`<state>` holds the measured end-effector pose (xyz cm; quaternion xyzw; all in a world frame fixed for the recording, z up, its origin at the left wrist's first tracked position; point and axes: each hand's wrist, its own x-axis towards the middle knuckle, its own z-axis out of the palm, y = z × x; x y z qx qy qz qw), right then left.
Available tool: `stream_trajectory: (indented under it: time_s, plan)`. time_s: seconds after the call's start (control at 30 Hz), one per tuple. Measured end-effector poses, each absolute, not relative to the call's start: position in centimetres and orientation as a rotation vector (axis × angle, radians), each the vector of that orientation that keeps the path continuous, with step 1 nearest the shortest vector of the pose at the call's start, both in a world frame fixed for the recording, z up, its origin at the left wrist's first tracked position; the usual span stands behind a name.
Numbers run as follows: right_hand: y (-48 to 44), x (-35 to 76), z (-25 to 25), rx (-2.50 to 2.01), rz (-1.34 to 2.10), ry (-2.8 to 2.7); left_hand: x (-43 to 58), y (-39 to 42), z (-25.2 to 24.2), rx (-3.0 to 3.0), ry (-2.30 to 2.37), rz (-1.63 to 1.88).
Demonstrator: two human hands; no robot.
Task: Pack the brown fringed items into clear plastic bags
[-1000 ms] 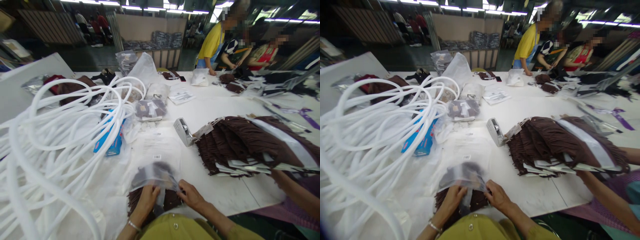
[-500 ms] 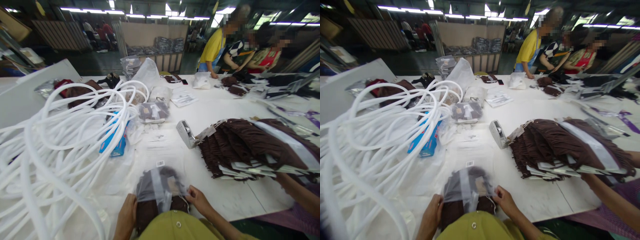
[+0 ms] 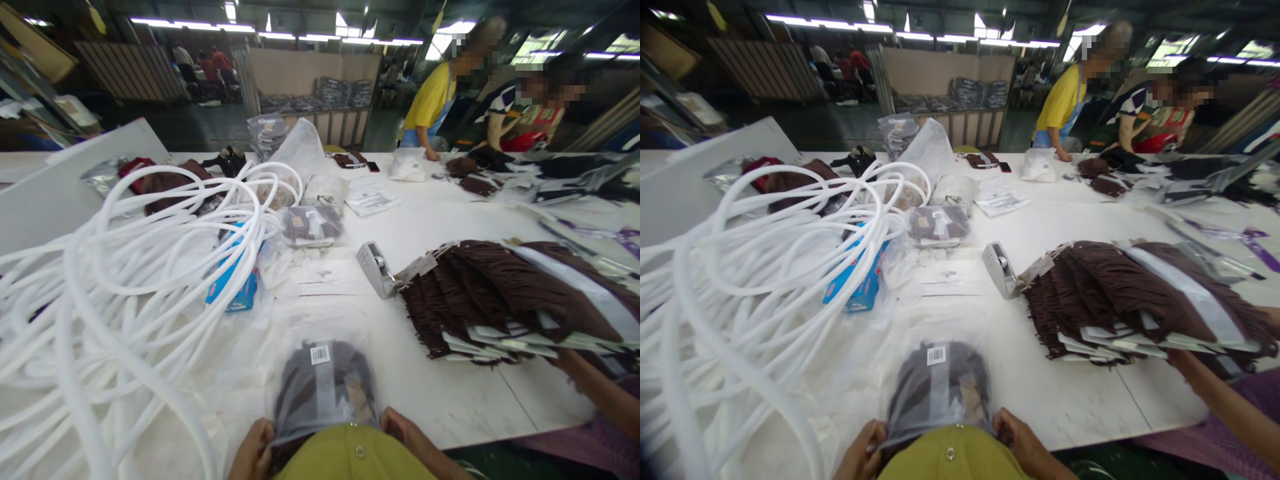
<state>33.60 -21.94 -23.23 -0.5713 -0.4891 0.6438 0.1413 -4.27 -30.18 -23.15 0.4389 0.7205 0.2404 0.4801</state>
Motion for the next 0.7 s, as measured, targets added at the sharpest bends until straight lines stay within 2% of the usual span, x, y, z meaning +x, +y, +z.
stream_trajectory:
  time_s: [0.13,0.3,0.4,0.57,0.7]
  plan:
    - [-21.8,32.3,-22.8,-1.644,1.776,-1.252,-4.7,-28.8,-23.0,0.951,1.567,0.694]
    - [-17.1,29.1,-18.6,-1.558,1.55,-0.844,-3.0,-24.4,-18.4,0.517,1.486,0.949]
    - [-13.9,28.4,-14.6,-1.549,1.369,-0.936,-2.4,-21.0,-14.4,0.572,1.535,1.042]
    - [-11.5,29.3,-6.4,-1.646,1.002,-1.466,-3.8,-16.9,-5.2,1.161,1.857,1.033]
    - [-10.8,29.6,0.6,-1.606,0.935,-1.501,-4.7,-14.1,2.7,1.449,2.071,1.064]
